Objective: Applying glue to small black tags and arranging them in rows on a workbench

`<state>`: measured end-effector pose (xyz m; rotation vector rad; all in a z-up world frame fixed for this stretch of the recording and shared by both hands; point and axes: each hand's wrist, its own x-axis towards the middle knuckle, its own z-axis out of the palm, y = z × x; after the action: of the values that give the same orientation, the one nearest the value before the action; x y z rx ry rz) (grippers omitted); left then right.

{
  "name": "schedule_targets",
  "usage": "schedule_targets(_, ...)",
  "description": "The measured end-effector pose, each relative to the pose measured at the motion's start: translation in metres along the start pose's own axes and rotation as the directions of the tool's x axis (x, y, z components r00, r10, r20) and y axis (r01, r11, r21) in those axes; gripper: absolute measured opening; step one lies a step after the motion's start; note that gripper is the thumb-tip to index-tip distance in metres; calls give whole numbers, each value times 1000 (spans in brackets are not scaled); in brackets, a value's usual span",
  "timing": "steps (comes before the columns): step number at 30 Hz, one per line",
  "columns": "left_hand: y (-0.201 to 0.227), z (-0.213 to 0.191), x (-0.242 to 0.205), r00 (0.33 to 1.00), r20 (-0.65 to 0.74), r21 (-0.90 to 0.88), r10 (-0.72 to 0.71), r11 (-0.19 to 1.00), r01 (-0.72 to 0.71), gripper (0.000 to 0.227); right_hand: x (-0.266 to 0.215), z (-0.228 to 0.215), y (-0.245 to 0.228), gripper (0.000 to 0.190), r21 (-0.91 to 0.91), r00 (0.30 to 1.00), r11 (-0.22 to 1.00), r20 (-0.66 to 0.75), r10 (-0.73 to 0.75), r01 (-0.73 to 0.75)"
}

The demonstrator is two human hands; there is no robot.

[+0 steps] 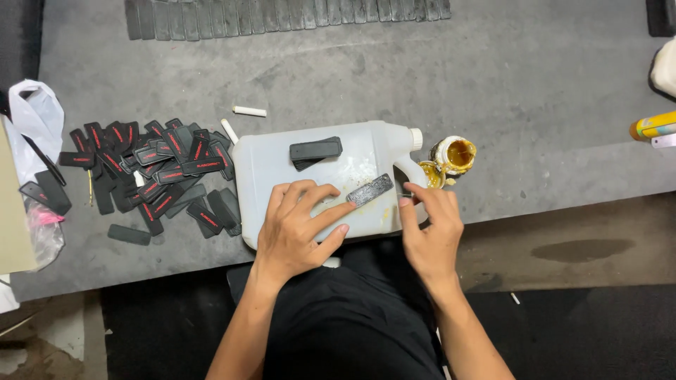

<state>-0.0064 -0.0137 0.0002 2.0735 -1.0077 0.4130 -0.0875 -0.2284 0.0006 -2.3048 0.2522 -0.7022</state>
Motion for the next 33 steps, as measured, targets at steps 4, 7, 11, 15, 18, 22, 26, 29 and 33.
schedule_targets(4, 2, -6, 2, 1000, 14, -21, 11, 1000, -11, 24, -2, 13, -17, 20, 47, 999, 998, 16, 30, -31)
schedule_targets(7, 2, -7, -1, 999, 33, -45, 28, 999, -27, 26, -7, 17, -23, 21, 115, 981, 974, 15, 193, -193)
schedule_targets(11, 4, -10, 0, 998, 44, -84, 54, 995, -50, 26, -5, 14, -37, 14, 216, 934, 910, 41, 355, -355)
schedule_targets(15, 5, -12, 1, 996, 52, -94, 76, 993, -71, 25, -3, 15, -40, 16, 170, 869, 853, 142, 474, -493)
schedule_targets(18, 3, -12, -1, 994, 81, -93, 77, 993, -69, 27, 4, 11, -49, 11, 92, 800, 800, 177, 573, -593)
schedule_targets(22, 1, -13, -2, 991, 96, -99, 92, 992, -83, 26, 3, 14, -48, 9, 117, 761, 758, 225, 609, -641)
schedule_targets(26, 0, -13, -2, 990, 107, -101, 90, 992, -79, 24, 6, 13, -49, 8, 93, 737, 742, 249, 628, -664)
schedule_targets(29, 0, -13, -1, 989, 115, -98, 92, 992, -81, 24, 8, 12, -49, 9, 80, 721, 731, 268, 639, -678)
schedule_targets(33, 0, -11, 1, 988, 123, -96, 93, 992, -81, 23, 6, 15, -39, 9, 84, 709, 719, 285, 646, -689)
